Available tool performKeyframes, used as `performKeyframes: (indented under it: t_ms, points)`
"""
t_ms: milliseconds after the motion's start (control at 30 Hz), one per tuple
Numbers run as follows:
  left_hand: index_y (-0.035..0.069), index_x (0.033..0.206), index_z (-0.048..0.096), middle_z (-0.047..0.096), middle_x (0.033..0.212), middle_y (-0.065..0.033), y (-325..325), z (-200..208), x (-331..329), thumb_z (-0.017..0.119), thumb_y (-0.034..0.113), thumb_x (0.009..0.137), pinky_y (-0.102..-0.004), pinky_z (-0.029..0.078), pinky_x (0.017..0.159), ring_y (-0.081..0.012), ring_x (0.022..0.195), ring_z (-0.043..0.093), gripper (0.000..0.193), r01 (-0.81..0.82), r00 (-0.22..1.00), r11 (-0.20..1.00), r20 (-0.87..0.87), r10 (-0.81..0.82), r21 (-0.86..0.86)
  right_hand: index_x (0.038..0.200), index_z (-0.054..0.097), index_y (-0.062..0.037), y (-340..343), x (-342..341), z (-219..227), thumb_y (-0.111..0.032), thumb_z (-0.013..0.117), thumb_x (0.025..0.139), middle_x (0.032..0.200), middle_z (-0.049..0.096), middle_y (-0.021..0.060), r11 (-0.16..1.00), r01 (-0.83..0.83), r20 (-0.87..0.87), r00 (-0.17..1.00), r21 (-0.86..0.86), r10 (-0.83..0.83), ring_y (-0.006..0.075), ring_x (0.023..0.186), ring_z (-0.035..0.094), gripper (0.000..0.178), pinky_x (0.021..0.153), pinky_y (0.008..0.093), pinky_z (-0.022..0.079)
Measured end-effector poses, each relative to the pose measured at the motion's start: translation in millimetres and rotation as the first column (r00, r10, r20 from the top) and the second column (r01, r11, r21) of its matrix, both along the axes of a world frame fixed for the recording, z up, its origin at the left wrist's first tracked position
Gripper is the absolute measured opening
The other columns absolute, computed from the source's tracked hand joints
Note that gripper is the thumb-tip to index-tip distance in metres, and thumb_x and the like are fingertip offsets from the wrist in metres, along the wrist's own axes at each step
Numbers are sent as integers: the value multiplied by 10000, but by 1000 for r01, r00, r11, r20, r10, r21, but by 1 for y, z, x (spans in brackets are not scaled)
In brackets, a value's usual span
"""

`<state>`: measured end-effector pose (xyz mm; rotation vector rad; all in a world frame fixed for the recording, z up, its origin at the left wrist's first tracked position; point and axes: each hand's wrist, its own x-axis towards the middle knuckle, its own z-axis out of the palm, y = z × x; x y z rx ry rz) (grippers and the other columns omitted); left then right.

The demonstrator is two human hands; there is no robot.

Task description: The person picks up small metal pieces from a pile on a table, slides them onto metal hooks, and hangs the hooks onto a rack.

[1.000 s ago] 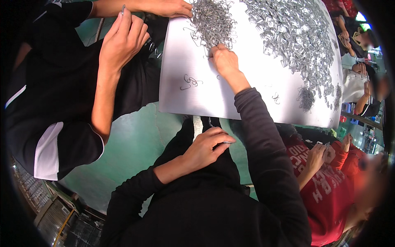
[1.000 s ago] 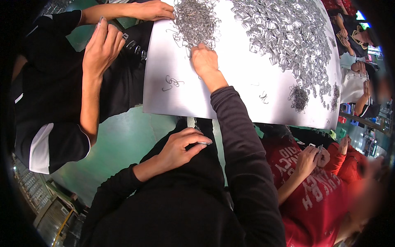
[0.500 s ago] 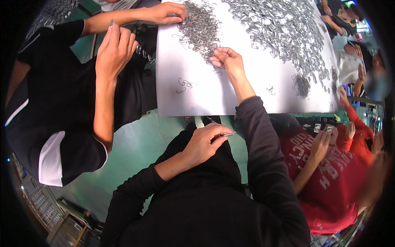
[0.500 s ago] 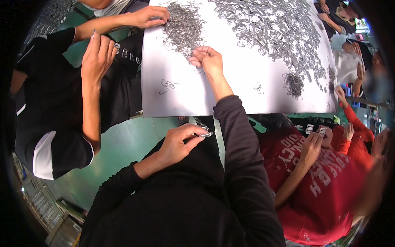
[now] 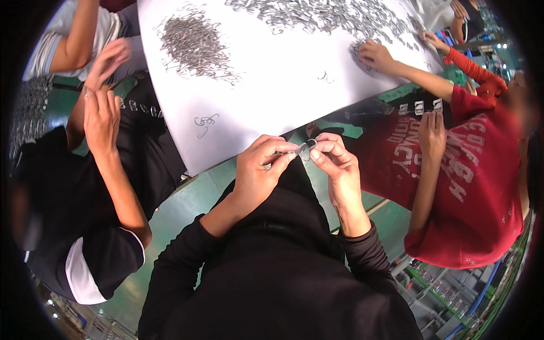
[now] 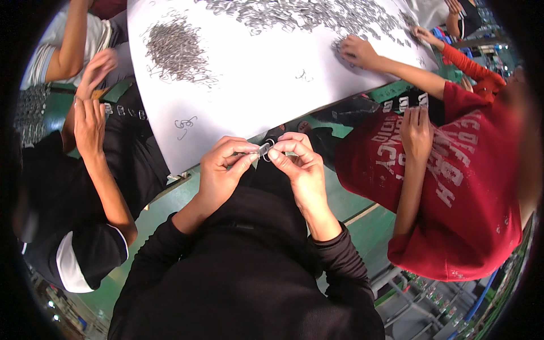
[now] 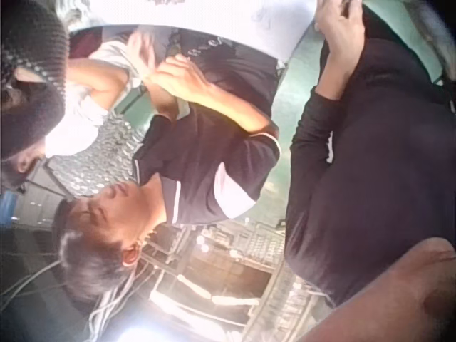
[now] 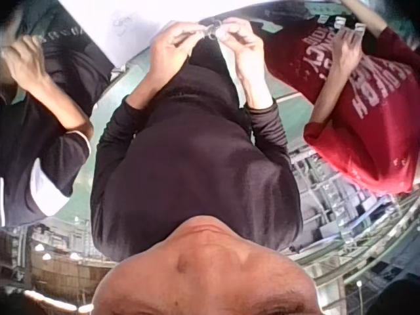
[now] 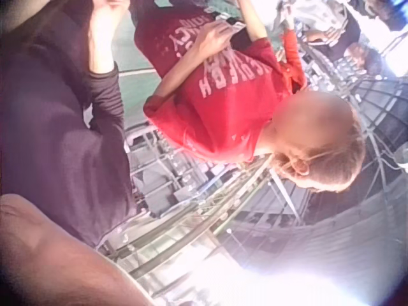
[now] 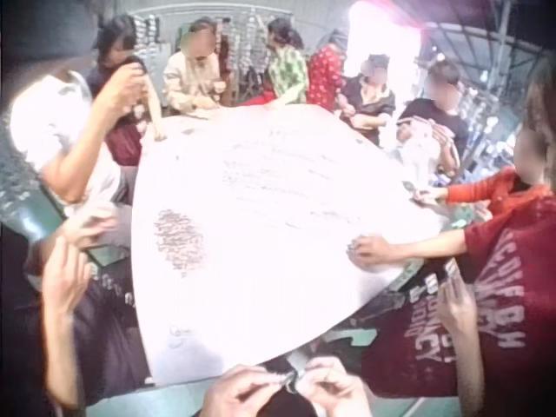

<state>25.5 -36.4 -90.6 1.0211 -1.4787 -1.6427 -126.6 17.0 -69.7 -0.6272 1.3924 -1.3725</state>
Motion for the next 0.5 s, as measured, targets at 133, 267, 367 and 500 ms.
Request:
performKeyframes:
  t_ms: [133,267,367,500]
  points:
    - [-35,938,590,566,963,-67,-3,5,-20,582,-100,810,-239,528,762,-124,877,599,144,15,999,1000,31,-15,8,827,658,-45,1,-5,-11,-38,691,774,1008,487,6,996,88,6,996,14,-88,82,869,463,63,759,230,393]
    - [-32,950,573,596,943,-74,0,-4,-40,598,-79,810,-272,516,791,-135,872,604,150,50,999,999,-8,-50,-14,844,648,-53,1,-15,-26,-42,693,765,1040,481,34,971,167,-207,958,-171,-201,100,876,469,92,771,240,391]
    - [-21,938,609,633,904,-98,-36,-15,-46,609,4,821,-272,502,731,-139,808,622,120,119,977,956,203,-65,-266,812,633,-59,3,-32,-22,-43,699,748,1033,473,60,967,135,-375,903,-216,-209,154,968,479,94,840,294,397]
    - [-1,953,651,646,913,-143,-151,-72,-68,598,94,832,-281,491,699,-185,771,626,162,1,873,893,436,219,-450,789,632,-58,4,-49,-19,-44,718,724,1018,469,65,968,113,-407,892,-224,-198,185,970,476,108,830,309,404]
